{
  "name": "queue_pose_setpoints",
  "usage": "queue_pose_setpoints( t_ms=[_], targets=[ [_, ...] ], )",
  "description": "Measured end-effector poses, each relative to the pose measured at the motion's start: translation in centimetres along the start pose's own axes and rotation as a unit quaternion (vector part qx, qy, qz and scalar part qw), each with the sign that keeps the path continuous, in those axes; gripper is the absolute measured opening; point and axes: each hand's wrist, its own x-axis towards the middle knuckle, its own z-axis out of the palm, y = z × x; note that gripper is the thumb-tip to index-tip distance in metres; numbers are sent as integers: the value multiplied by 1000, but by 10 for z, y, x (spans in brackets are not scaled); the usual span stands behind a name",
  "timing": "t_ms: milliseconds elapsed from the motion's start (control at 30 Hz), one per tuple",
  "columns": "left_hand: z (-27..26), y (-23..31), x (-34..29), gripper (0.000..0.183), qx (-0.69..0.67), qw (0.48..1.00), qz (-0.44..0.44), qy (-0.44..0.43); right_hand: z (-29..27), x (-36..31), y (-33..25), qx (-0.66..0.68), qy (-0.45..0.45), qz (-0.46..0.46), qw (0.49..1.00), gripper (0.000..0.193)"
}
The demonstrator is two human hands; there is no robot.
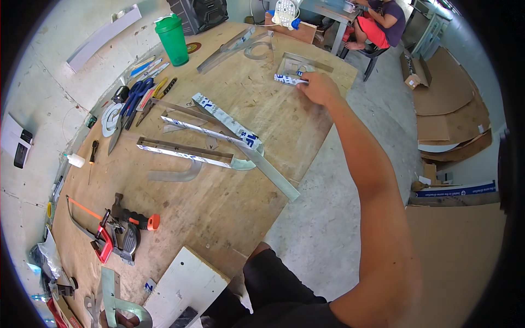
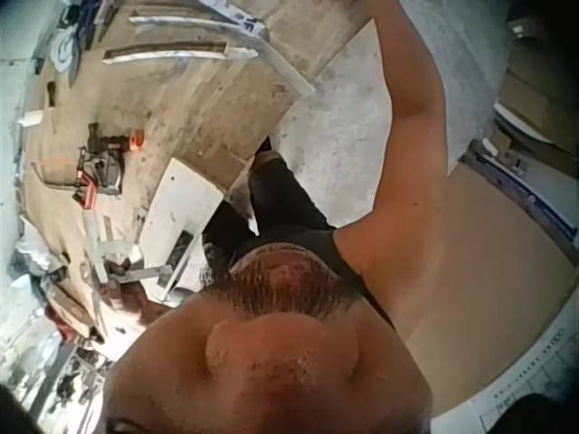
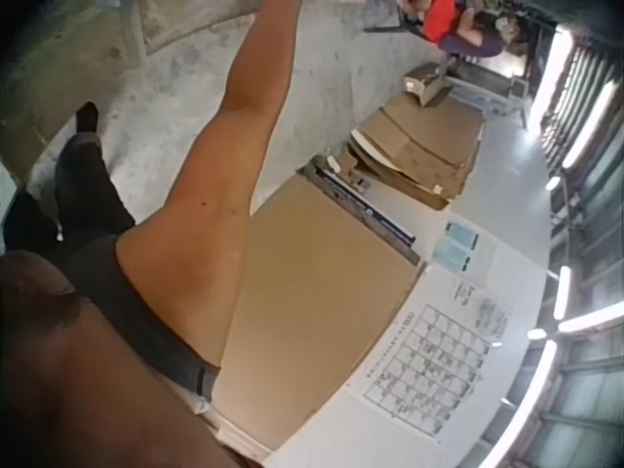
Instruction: Fabricating sign letters by cutting materials with a hacksaw and applying adhesive tape.
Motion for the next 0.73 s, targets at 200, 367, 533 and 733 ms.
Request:
queue_pose_setpoints(
  t_ms=[200, 367, 533, 733],
  targets=[
    [11, -5, 7, 57, 12, 1000, -13, 20, 10, 55, 32, -9, 6, 0, 1000, 32],
    [17, -11, 13, 55, 13, 1000, -16, 13, 20, 110, 45, -23, -20, -36, 999, 35],
    [2, -20, 17, 57, 4, 999, -30, -25, 33, 154, 60, -54, -13, -42, 998, 40],
    [10, -14, 17, 69, 98, 991, -80, 51, 49, 159, 46, -57, -11, 4, 998, 46]
  ],
)
